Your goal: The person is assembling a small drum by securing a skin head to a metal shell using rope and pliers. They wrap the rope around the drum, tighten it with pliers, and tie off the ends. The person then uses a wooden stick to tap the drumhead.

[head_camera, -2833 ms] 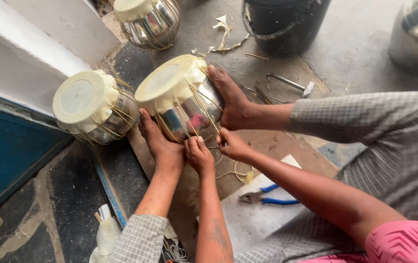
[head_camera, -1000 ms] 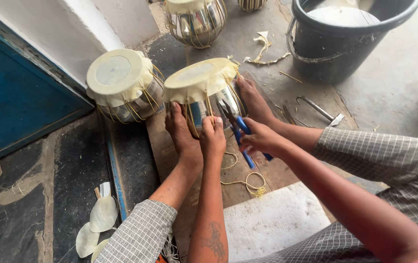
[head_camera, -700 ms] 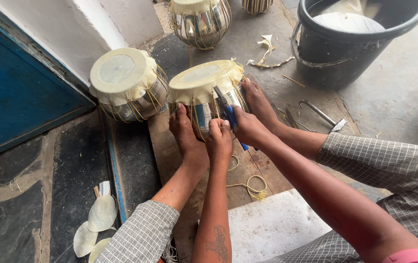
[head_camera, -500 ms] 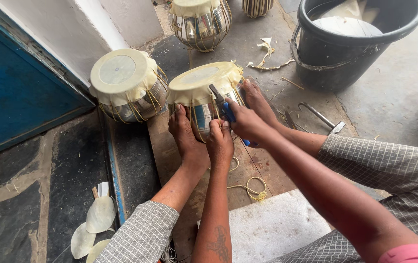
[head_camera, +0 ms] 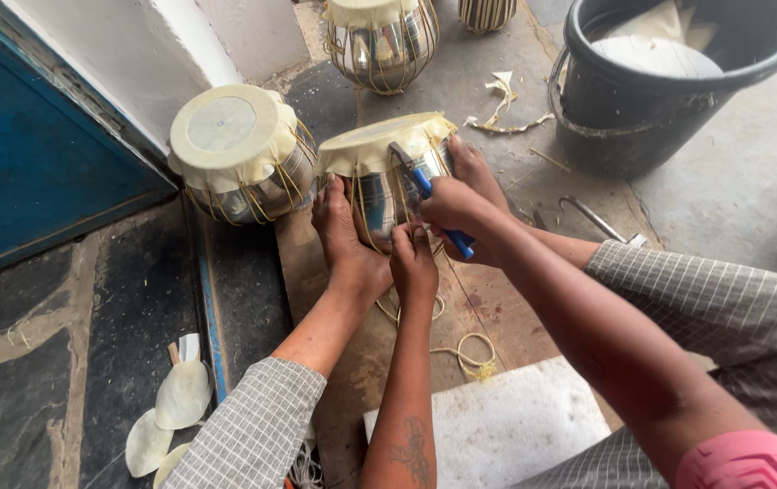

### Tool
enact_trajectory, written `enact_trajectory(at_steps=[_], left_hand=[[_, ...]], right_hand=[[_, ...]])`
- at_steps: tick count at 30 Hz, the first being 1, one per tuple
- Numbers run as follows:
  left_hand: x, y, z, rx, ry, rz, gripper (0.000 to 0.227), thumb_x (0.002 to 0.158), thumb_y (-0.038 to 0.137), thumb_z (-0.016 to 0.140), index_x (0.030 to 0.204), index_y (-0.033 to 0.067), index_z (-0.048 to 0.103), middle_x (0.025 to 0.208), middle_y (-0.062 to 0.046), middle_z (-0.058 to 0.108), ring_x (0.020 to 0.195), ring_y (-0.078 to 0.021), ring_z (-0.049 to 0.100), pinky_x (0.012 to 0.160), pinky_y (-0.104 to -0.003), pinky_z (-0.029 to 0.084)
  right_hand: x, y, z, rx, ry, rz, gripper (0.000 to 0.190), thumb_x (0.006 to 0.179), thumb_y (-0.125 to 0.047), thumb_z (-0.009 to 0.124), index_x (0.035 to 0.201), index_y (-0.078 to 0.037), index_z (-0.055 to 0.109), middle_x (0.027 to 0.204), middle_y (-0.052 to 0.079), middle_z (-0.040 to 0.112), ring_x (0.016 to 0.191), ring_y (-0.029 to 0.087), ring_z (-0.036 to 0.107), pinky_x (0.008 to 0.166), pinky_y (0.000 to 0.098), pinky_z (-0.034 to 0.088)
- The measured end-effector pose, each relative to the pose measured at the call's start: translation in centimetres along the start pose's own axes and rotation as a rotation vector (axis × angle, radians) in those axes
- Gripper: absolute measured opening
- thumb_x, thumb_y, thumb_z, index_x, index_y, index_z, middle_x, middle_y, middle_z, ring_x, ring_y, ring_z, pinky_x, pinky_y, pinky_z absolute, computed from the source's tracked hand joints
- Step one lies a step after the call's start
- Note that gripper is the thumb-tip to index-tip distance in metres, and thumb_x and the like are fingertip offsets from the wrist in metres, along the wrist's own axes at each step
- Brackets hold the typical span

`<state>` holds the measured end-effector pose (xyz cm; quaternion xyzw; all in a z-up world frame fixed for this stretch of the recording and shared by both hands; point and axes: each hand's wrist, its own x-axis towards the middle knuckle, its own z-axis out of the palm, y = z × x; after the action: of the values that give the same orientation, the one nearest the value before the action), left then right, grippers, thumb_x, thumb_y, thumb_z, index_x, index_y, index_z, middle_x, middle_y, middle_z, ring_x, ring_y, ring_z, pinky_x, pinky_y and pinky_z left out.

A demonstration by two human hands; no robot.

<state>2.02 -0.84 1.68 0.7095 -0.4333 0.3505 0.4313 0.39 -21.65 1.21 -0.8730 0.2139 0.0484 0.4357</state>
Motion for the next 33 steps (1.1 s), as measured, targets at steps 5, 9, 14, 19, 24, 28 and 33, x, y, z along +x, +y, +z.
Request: enact_trajectory(at_steps=[5, 9, 14, 19, 24, 28, 33], left_hand=[[0.5, -0.8, 0.4, -0.026, -0.033, -0.056, 0.105, 0.077, 0.024, 0.088, 0.156, -0.0054, 0.024, 0.146, -0.025, 0.044, 0.137, -0.0411, 0.044, 0.122, -0.049, 0.033], [-0.6, -0.4, 0.1, -0.012, -0.119, -0.175, 0.113, 0.069, 0.032, 0.093, 0.150, -0.0073, 0.026, 0.140, -0.024, 0.046, 0.132, -0.0418, 0.044, 0.116, -0.050, 0.032], [0.2, 0.5, -0.1, -0.006, -0.029, -0.101, 0.103, 0.069, 0.034, 0.088, 0.146, -0.0072, 0.032, 0.139, -0.022, 0.043, 0.130, -0.0381, 0.042, 0.114, -0.047, 0.031], [0.3, 0.3, 1.1, -1.018, 0.176, -0.943, 0.047, 0.105, 0.040, 0.052, 0.133, 0.0023, 0.049, 0.127, -0.007, 0.046, 0.120, -0.0160, 0.051, 0.101, -0.033, 0.049], [2.0, 1.4, 1.5, -0.962, 0.302, -1.227, 0.039, 0.097, 0.037, 0.058, 0.117, 0.0039, 0.054, 0.108, -0.007, 0.058, 0.098, -0.0200, 0.058, 0.081, -0.037, 0.052], [1.4, 2.0, 1.4, -0.857, 0.293, -1.123, 0.044, 0.101, 0.039, 0.058, 0.119, -0.0019, 0.056, 0.114, -0.010, 0.057, 0.103, -0.0190, 0.056, 0.090, -0.036, 0.048], [0.8, 5.1, -1.3, -0.201, 0.075, -0.406, 0.070, 0.098, 0.044, 0.058, 0.142, -0.0077, 0.039, 0.135, -0.019, 0.045, 0.125, -0.0316, 0.045, 0.105, -0.042, 0.038]], right_hand=[[1.5, 1.8, 1.5, -0.052, 0.094, -0.108, 0.025, 0.081, -0.020, 0.074, 0.086, 0.004, 0.068, 0.073, 0.020, 0.072, 0.066, 0.030, 0.074, 0.061, 0.0413, 0.057], [1.5, 5.5, 4.4, -0.087, 0.142, -0.124, 0.029, 0.085, -0.025, 0.074, 0.088, 0.003, 0.067, 0.078, 0.025, 0.070, 0.073, 0.037, 0.072, 0.064, 0.0463, 0.056], [4.0, 10.2, 4.7, -0.443, 0.087, -0.429, 0.020, 0.079, -0.020, 0.073, 0.088, -0.002, 0.072, 0.079, 0.019, 0.073, 0.077, 0.036, 0.073, 0.068, 0.0470, 0.057], [-12.3, 22.4, 10.0, -0.366, 0.080, -0.552, 0.029, 0.096, -0.020, 0.058, 0.122, -0.010, 0.049, 0.093, 0.025, 0.063, 0.080, 0.046, 0.063, 0.072, 0.0586, 0.049], [-19.9, 19.3, 11.4, -0.701, -0.562, -0.217, 0.056, 0.085, -0.041, 0.072, 0.129, -0.014, 0.050, 0.128, 0.022, 0.049, 0.121, 0.044, 0.046, 0.094, 0.0595, 0.046], [-11.6, 14.0, 12.8, -0.310, -0.092, -0.368, 0.042, 0.091, -0.037, 0.064, 0.123, -0.012, 0.051, 0.118, 0.017, 0.048, 0.111, 0.037, 0.046, 0.090, 0.0545, 0.045], [0.1, 11.0, 18.1, 0.062, 0.463, -0.292, 0.028, 0.098, -0.032, 0.054, 0.116, -0.011, 0.053, 0.106, 0.011, 0.047, 0.099, 0.029, 0.046, 0.085, 0.0483, 0.044]])
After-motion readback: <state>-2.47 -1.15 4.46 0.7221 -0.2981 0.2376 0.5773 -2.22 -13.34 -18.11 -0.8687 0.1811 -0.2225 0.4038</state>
